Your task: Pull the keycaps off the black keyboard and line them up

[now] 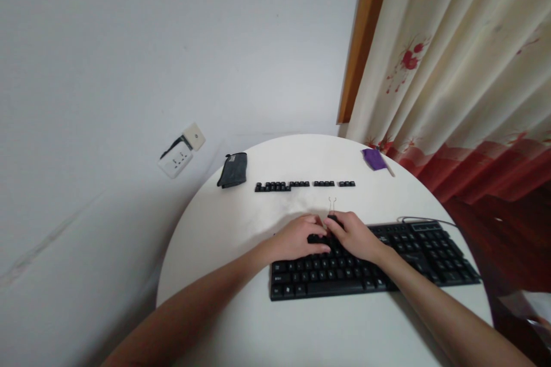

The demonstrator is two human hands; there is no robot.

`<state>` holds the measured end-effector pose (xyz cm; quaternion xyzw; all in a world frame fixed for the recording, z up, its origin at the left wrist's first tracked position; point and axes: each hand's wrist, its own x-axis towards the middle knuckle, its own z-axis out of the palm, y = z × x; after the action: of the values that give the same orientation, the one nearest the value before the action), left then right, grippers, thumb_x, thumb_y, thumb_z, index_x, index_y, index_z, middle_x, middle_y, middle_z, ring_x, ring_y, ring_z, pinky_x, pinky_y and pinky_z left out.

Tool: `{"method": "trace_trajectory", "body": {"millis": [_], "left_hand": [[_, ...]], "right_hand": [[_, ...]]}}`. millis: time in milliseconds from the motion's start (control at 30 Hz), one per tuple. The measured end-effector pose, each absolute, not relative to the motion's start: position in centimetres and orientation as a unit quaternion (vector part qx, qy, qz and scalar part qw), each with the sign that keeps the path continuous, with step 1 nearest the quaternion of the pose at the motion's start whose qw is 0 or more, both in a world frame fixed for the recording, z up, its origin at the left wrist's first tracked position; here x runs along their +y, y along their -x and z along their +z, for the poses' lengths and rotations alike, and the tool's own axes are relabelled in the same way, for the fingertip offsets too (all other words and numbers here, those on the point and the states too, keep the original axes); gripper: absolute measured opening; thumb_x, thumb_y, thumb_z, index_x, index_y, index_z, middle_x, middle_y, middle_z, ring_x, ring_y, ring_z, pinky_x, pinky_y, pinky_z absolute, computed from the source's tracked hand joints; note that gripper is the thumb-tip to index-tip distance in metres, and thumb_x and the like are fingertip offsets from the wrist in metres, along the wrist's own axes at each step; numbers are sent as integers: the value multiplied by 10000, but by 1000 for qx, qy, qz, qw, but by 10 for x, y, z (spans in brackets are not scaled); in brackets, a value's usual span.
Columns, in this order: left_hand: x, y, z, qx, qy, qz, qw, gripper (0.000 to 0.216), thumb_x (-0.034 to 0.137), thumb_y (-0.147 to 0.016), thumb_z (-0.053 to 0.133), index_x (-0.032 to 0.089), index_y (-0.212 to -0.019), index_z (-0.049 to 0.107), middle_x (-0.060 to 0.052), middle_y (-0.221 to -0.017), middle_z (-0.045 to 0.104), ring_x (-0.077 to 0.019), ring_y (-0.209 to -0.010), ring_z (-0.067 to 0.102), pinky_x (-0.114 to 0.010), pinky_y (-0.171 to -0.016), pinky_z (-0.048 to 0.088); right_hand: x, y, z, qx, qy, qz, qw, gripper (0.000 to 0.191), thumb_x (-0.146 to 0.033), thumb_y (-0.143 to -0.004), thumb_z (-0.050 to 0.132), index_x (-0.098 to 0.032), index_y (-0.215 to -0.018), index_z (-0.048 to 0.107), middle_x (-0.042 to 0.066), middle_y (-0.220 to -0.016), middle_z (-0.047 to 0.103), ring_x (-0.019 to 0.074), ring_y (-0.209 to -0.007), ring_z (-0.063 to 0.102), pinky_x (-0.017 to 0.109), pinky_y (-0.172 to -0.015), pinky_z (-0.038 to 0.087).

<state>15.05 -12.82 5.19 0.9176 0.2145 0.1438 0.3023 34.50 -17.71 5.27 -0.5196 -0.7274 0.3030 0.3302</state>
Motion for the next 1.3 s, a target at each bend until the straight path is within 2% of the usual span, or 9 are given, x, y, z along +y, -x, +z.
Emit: {"method": "trace_trajectory", "body": {"millis": [233,333,467,667,900,1133,1300], "left_hand": [[-127,-150,48,211,-905,175,325,255,417,-849,693,206,-992,708,-30,-959,672,-183,-919,618,-306,-867,479],[-127,-149,49,225,-896,209,320,205,372,-865,682,191,-959,705,-30,-922,669,-177,-895,610,-305,-852,481],[-128,-151,50,241,-882,267,304,129,270,-872,669,192,-973,688,-37,-973,666,-180,-954,598,-311,-883,478],[-129,-153,51,286,-855,318,295,218,129,-834,655,210,-1034,626,-24,-1025,688,-183,-978,607,-351,-928,478],[-130,-151,51,238,-912,286,170,171,161,-921,563,207,-1079,608,-41,-1066,673,-206,-1046,570,-386,-955,466],[-129,-148,52,225,-943,241,54,213,213,-969,511,223,-1144,633,-48,-1149,649,-216,-1058,545,-393,-910,476],[-129,-148,55,229,-942,245,26,200,229,-954,546,224,-1130,641,-54,-1119,628,-213,-1050,535,-377,-899,480]], "right_hand": [[-178,-343,51,-689,531,295,395,370,-364,-990,447,-199,-666,514,-18,-595,539,144,-578,508,262,-585,379],[-179,-341,49,-686,533,290,403,365,-371,-990,451,-194,-679,525,-8,-616,563,149,-596,535,266,-602,388],[-179,-339,49,-676,548,276,408,351,-388,-988,460,-187,-724,572,15,-666,621,165,-629,576,274,-620,400],[-176,-338,49,-631,560,293,450,341,-399,-987,455,-177,-835,665,47,-773,682,194,-736,634,293,-704,463],[-172,-335,36,-559,543,396,486,397,-483,-960,470,-157,-1022,688,96,-948,724,222,-842,682,310,-685,562],[-170,-335,31,-553,538,409,487,428,-515,-948,479,-156,-984,710,106,-962,725,229,-833,676,321,-658,579],[-169,-336,31,-577,539,385,478,400,-478,-963,470,-163,-937,715,83,-882,727,212,-777,664,321,-705,539]]}}
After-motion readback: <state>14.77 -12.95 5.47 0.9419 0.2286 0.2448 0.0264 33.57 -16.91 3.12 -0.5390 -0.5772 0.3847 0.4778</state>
